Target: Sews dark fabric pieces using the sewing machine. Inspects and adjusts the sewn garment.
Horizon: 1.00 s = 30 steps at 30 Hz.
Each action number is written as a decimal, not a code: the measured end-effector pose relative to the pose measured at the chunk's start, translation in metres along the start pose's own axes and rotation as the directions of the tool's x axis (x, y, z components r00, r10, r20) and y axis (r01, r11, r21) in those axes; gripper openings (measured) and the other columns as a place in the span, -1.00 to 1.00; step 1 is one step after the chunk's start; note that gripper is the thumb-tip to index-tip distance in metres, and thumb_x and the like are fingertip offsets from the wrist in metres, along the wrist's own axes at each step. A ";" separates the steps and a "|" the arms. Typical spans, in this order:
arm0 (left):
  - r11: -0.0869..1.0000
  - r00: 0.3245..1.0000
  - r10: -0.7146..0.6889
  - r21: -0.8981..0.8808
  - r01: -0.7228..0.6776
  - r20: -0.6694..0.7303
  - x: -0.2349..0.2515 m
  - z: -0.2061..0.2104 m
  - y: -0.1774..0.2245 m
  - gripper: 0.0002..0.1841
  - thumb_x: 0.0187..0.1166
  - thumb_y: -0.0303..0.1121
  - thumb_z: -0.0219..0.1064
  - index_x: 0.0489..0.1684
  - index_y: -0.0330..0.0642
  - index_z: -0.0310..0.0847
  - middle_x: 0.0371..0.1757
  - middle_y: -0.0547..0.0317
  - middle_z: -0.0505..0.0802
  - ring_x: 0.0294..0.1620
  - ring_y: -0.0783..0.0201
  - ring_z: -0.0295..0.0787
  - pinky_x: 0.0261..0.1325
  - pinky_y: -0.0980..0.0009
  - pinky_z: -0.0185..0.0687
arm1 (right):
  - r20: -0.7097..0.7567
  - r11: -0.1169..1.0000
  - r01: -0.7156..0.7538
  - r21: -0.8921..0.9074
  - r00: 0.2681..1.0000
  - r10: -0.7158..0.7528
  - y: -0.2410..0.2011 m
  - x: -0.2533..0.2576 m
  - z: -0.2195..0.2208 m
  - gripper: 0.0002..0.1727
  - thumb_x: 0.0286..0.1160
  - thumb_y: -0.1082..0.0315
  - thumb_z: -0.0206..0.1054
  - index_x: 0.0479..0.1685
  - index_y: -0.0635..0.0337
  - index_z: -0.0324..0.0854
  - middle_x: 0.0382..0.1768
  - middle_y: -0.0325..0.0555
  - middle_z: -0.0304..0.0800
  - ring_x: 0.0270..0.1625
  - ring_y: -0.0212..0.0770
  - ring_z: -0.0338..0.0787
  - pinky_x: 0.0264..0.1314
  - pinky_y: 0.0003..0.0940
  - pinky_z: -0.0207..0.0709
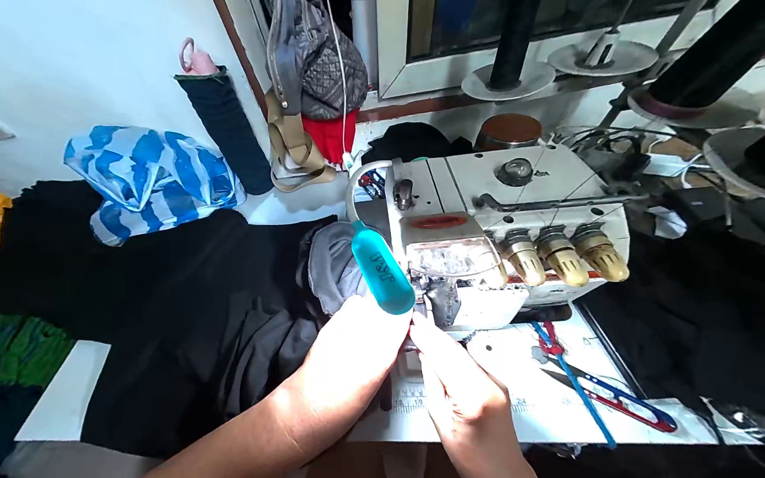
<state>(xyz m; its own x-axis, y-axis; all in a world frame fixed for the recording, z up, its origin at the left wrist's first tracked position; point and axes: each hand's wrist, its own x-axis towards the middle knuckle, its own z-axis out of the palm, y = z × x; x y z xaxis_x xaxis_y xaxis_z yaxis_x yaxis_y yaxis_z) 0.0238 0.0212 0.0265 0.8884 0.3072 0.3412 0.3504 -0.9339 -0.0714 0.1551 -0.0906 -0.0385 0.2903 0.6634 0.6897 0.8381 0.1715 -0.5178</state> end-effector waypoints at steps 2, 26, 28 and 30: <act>1.000 1.000 -0.021 0.000 0.021 0.015 0.001 -0.002 -0.001 -0.62 0.52 -0.58 0.28 0.28 -0.15 0.76 0.29 0.09 0.84 0.29 0.15 0.79 0.26 0.29 0.71 | 0.018 1.000 -0.002 -0.001 1.000 0.002 0.001 0.000 0.001 -0.68 0.55 0.49 0.22 0.10 0.25 0.86 0.12 -0.06 0.93 0.17 -0.29 0.90 0.26 -0.51 0.71; 0.796 0.840 -0.541 -0.291 0.530 0.049 -0.039 0.007 0.046 -0.26 0.54 -0.09 0.42 0.68 -0.31 0.40 0.74 -0.17 0.45 0.75 -0.12 0.33 0.66 0.14 0.39 | 0.119 0.794 -0.332 -0.509 0.887 0.447 0.083 -0.056 -0.117 -0.58 0.62 0.54 0.12 0.37 0.59 0.59 0.30 0.59 0.66 0.35 0.60 0.66 0.43 0.41 0.45; 0.760 0.840 -0.542 -0.413 0.502 0.023 -0.044 0.011 0.047 -0.21 0.52 -0.02 0.42 0.71 -0.28 0.36 0.77 -0.20 0.39 0.79 -0.13 0.26 0.69 0.14 0.35 | 0.148 0.807 -0.284 -0.519 0.900 0.411 0.095 -0.062 -0.123 -0.65 0.63 0.54 0.14 0.24 0.56 0.68 0.20 0.55 0.72 0.26 0.54 0.72 0.36 0.35 0.52; 0.714 0.826 -0.562 -0.528 0.459 -0.041 -0.050 0.010 0.040 -0.26 0.50 -0.02 0.44 0.68 -0.19 0.45 0.73 -0.14 0.46 0.74 0.00 0.37 0.65 0.20 0.42 | 0.170 0.830 -0.253 -0.497 0.910 0.379 0.100 -0.063 -0.126 -0.68 0.63 0.53 0.17 0.17 0.54 0.73 0.14 0.52 0.75 0.21 0.50 0.74 0.33 0.31 0.54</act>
<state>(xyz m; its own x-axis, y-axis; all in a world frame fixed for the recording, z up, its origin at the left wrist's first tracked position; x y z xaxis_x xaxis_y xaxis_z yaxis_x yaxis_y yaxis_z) -0.0037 -0.0292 -0.0028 0.5251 0.7711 0.3602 0.5015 -0.6223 0.6011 0.2790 -0.2071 -0.0693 0.5034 0.7920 0.3454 0.8517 -0.3876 -0.3526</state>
